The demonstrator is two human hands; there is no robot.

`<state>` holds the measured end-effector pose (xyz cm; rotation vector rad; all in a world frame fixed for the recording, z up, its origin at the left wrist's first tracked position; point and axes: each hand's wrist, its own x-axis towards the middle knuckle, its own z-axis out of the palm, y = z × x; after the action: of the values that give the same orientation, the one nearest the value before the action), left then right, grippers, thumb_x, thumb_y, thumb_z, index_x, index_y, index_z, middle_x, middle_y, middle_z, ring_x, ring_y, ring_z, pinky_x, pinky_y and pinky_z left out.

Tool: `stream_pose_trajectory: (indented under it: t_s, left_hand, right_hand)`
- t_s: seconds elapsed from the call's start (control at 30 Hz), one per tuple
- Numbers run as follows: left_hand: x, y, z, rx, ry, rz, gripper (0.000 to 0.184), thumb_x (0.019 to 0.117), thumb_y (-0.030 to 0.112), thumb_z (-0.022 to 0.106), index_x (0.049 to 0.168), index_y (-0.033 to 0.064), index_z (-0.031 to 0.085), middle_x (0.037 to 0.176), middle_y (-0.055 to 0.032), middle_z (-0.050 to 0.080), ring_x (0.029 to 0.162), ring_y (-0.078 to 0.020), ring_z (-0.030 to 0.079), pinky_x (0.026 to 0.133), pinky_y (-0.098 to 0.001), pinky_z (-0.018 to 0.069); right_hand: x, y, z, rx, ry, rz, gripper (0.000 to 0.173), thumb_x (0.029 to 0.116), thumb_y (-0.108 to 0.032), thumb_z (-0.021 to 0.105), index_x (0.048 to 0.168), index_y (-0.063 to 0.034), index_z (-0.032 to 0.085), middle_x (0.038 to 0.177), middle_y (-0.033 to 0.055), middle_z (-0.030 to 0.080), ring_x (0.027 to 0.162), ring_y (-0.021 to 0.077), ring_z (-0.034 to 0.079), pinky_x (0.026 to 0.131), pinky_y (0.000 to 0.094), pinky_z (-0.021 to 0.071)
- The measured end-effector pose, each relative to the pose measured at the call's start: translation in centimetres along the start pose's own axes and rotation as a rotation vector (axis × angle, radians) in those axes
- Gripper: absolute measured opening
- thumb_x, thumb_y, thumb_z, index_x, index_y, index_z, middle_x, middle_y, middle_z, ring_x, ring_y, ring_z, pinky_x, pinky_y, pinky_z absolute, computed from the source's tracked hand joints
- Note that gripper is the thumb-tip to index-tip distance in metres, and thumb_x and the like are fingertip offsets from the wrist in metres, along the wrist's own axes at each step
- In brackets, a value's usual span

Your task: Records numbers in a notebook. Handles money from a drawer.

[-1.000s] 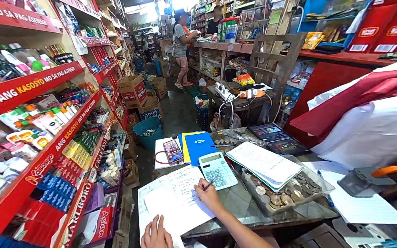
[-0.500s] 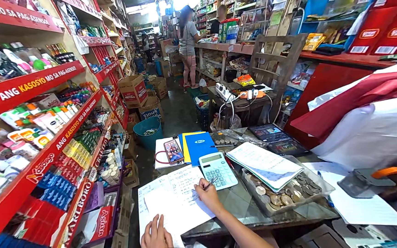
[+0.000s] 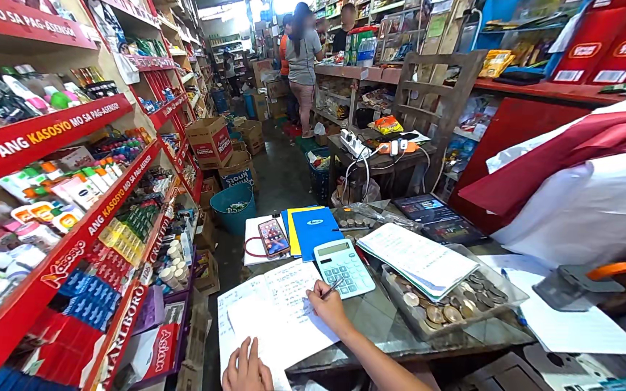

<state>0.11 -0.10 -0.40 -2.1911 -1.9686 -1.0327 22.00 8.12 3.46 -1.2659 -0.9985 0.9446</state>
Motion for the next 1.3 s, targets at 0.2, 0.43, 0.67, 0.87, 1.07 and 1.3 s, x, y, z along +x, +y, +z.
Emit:
stream_pose_trajectory:
  t_s: [0.2,0.43,0.67,0.87,1.07,1.3]
  left_hand:
    - [-0.12,-0.19,0.21,0.007,0.006,0.006,0.04,0.092,0.006,0.048,0.123,0.0017,0.073,0.132,-0.0209,0.066,0.121,-0.0511,0.057,0.098,-0.0688,0.037]
    - [-0.04,-0.03,0.05,0.004,0.0,-0.001,0.041,0.0923,0.006,0.047,0.124,0.0012,0.073,0.133,-0.0211,0.065,0.122,-0.0525,0.056,0.099,-0.0694,0.0365]
    - [-0.08,-0.16,-0.03,-0.018,-0.022,-0.003,0.04,0.093,0.006,0.048,0.124,0.0006,0.072,0.134,-0.0224,0.065,0.124,-0.0545,0.054,0.099,-0.0719,0.0354]
    - [-0.1,-0.12,0.02,-0.011,-0.009,0.002,0.04,0.0927,0.006,0.047,0.124,0.0008,0.072,0.133,-0.0215,0.065,0.123,-0.0534,0.055,0.098,-0.07,0.0368]
    - [-0.07,-0.17,0.05,-0.009,-0.004,0.006,0.04,0.0921,0.006,0.048,0.123,0.0005,0.072,0.133,-0.022,0.065,0.122,-0.0532,0.056,0.097,-0.07,0.0371]
    - [-0.07,-0.19,0.15,-0.005,0.006,0.011,0.04,0.092,0.006,0.048,0.123,0.0005,0.073,0.133,-0.0217,0.065,0.121,-0.0528,0.056,0.098,-0.0691,0.0375]
  right_hand:
    - [0.01,0.0,-0.03,0.012,0.001,-0.007,0.031,0.0898,0.0,0.06,0.066,-0.0123,0.045,0.051,-0.0057,0.043,0.042,0.0035,0.044,0.044,0.0195,0.0409]
    - [-0.05,-0.24,0.02,0.015,0.003,0.0,0.031,0.0902,0.0,0.061,0.066,-0.012,0.045,0.051,-0.0054,0.044,0.042,0.0035,0.045,0.044,0.0193,0.0412]
    - [-0.08,-0.17,0.02,0.018,-0.006,0.006,0.029,0.0902,-0.001,0.06,0.067,-0.0116,0.046,0.053,-0.0055,0.044,0.043,0.0039,0.045,0.045,0.0203,0.0419]
    - [-0.01,-0.04,0.01,0.033,-0.008,0.004,0.029,0.09,-0.001,0.06,0.067,-0.0122,0.045,0.052,-0.0056,0.043,0.042,0.0039,0.044,0.044,0.0201,0.0406]
    - [0.0,0.01,0.03,0.04,-0.001,-0.004,0.031,0.0893,0.0,0.061,0.066,-0.0124,0.045,0.051,-0.0058,0.043,0.042,0.0034,0.044,0.043,0.0196,0.0402]
    - [0.02,-0.04,0.04,0.039,-0.004,-0.005,0.03,0.0895,0.001,0.061,0.067,-0.0122,0.045,0.052,-0.0055,0.044,0.042,0.0038,0.045,0.044,0.0196,0.0413]
